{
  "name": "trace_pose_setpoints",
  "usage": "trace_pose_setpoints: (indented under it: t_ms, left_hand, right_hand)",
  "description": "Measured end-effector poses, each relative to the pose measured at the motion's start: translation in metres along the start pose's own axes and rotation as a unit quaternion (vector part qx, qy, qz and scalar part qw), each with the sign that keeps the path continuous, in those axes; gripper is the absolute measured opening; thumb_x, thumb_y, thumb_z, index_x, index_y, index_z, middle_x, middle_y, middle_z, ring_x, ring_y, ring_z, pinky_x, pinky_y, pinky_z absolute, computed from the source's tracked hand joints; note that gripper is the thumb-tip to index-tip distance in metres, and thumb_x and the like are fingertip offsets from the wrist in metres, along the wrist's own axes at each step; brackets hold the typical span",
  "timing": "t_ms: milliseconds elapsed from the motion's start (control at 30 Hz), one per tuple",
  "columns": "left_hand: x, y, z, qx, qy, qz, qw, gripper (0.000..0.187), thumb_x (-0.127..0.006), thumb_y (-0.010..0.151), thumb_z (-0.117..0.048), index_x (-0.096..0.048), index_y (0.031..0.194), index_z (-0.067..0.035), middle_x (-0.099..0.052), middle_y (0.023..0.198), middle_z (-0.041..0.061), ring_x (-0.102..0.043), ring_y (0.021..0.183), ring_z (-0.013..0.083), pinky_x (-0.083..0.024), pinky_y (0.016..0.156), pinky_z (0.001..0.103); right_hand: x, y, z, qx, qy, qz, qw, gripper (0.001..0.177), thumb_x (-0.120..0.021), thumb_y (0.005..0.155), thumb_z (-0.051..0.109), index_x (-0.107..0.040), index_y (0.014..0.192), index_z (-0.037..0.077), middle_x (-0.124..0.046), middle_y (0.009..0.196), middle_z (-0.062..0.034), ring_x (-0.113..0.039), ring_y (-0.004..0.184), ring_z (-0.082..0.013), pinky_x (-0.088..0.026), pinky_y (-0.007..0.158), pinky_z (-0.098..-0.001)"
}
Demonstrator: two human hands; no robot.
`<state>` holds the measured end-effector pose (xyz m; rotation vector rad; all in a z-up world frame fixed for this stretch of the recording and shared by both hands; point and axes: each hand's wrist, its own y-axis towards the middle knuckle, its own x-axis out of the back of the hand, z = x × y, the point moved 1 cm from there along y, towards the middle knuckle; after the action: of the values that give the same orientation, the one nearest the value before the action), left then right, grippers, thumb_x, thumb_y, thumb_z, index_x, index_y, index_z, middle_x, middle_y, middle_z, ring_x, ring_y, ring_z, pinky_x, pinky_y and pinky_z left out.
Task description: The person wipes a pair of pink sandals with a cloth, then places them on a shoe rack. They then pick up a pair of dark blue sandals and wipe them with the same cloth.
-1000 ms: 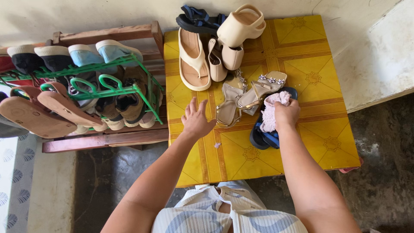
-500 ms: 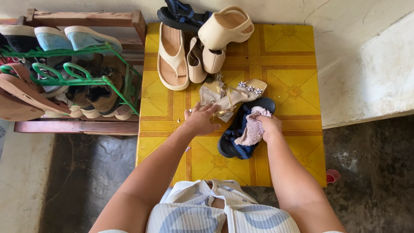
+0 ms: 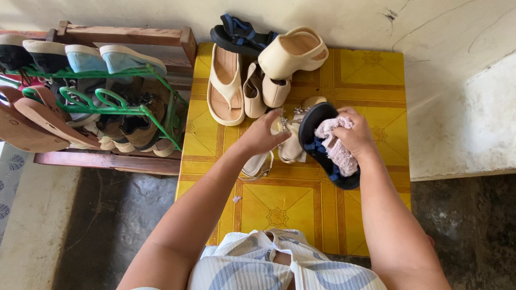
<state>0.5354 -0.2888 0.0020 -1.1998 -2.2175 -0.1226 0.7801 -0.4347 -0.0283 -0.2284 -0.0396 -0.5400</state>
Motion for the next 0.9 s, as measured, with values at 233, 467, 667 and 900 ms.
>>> trace_pose_setpoints:
  t_ms: [233,467,667,900]
  left_hand:
    - [0.033,0.01,-0.02,0.015,-0.141,0.011,0.99,0.055,-0.071,0.091,-0.022,-0.056,0.143,-0.015,-0.073,0.121,0.014,-0.069,0.111,0.0229,-0.053,0.099,0.035]
    - [0.056,-0.018,0.003,-0.071,-0.132,-0.114,0.982,0.04,-0.066,0.093,-0.014,-0.065,0.133,-0.012,-0.079,0.105,0.012,-0.075,0.094,0.0189,-0.057,0.086,0.031]
    - [0.055,-0.029,0.032,0.02,-0.009,-0.181,0.983,0.019,-0.066,0.096,-0.014,-0.072,0.113,-0.009,-0.078,0.099,0.014,-0.077,0.091,0.0255,-0.059,0.076,0.038]
    - [0.052,-0.066,0.043,0.033,-0.041,-0.209,0.977,0.029,-0.068,0.094,-0.013,-0.068,0.122,-0.012,-0.076,0.101,0.016,-0.075,0.091,0.0292,-0.057,0.08,0.04]
  right_hand:
    - [-0.054,0.034,0.038,0.173,-0.079,0.167,0.967,0.034,-0.056,0.072,-0.007,-0.071,0.102,-0.003,-0.068,0.107,-0.0088,-0.068,0.089,-0.0178,-0.058,0.082,-0.0318]
    - [-0.106,0.047,0.063,0.223,0.142,-0.02,0.964,0.03,-0.052,0.096,-0.002,-0.064,0.122,0.004,-0.073,0.114,-0.0113,-0.075,0.097,-0.0189,-0.065,0.086,-0.0359]
    - [-0.192,-0.005,0.079,0.548,-0.25,0.012,0.798,0.03,-0.064,0.098,0.03,-0.071,0.117,0.008,-0.066,0.127,-0.0142,-0.064,0.116,-0.0294,-0.053,0.1,-0.0418]
    - [-0.201,0.01,0.023,0.382,-0.23,0.039,0.894,0.034,-0.055,0.112,0.028,-0.07,0.123,0.0,-0.068,0.126,-0.0136,-0.071,0.105,-0.0276,-0.06,0.093,-0.0374]
